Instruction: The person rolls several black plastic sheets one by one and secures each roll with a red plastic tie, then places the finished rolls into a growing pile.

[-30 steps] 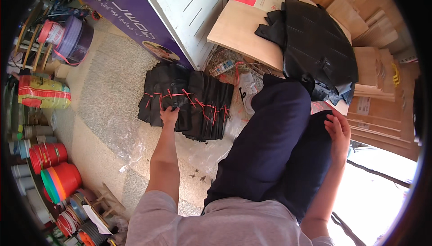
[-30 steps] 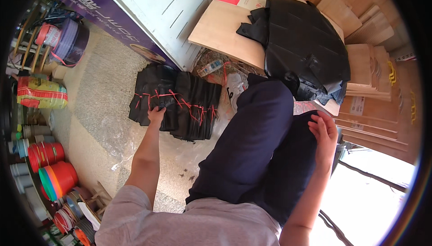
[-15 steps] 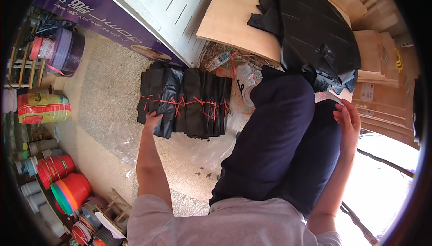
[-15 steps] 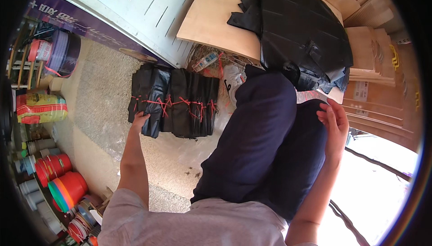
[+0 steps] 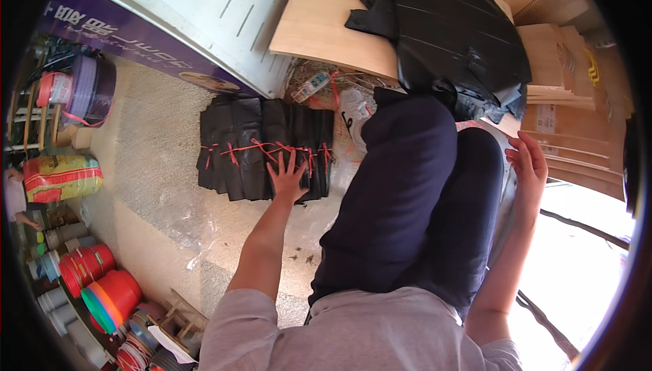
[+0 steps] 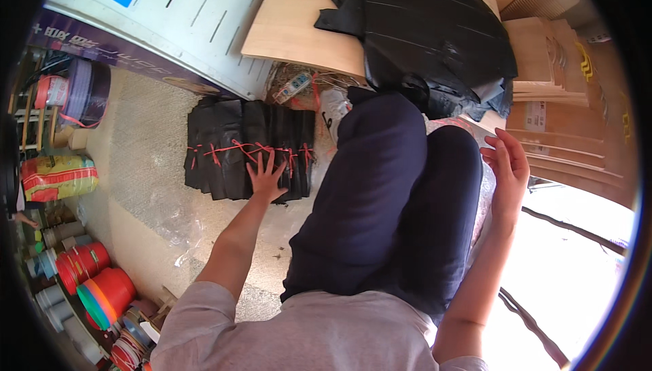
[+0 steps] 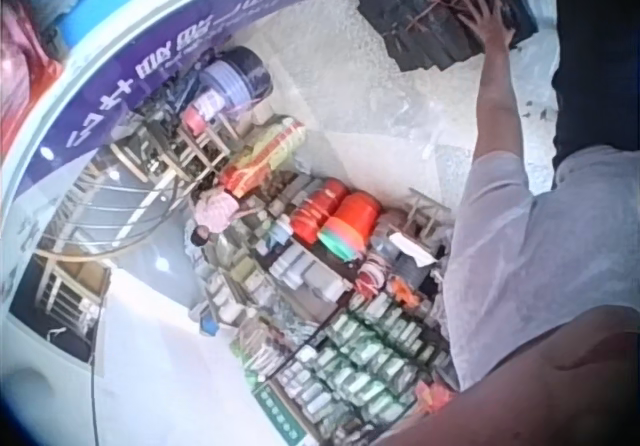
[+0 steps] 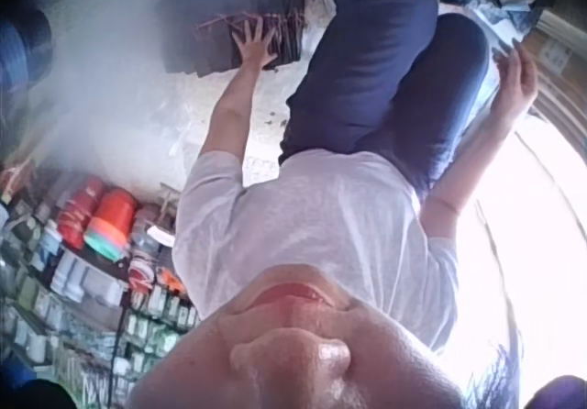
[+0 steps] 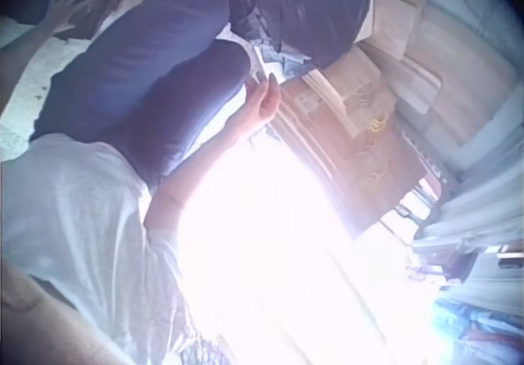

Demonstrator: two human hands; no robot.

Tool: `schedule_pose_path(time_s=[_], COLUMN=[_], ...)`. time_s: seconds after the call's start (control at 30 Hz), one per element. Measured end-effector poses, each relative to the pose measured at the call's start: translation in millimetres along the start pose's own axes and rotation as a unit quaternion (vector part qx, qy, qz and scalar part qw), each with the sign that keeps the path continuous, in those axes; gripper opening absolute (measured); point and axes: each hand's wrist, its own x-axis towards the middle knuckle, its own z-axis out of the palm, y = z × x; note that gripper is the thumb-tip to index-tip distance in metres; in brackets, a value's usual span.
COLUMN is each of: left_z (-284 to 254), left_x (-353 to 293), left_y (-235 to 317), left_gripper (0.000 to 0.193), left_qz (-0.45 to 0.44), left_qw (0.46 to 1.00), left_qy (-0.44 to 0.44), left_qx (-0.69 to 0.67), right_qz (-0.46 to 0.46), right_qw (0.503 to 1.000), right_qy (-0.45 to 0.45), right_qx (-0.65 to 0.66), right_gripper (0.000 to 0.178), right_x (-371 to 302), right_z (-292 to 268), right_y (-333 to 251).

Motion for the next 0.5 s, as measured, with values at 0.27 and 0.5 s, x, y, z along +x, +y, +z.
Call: schedule_pose_path(time_s=[0.27, 0.5], left_z=[15, 20], left_x=[6, -4], left_y=[-49, 4], left_gripper=[0.092, 0.083], left_qz=[0.033, 0.031], left_qw=[0.987, 0.999], left_qy=[-0.102, 0.040], left_qx=[0.116, 0.017], right_qz=[0.020, 0.051], right_qw=[0.999, 0.990], right_qy=[0.025, 0.135], right_qx=[-0.016, 0.005], right_gripper=[0.030, 0.032], right_x=[0, -2], right_z=[-36, -102], right_y=[29, 87])
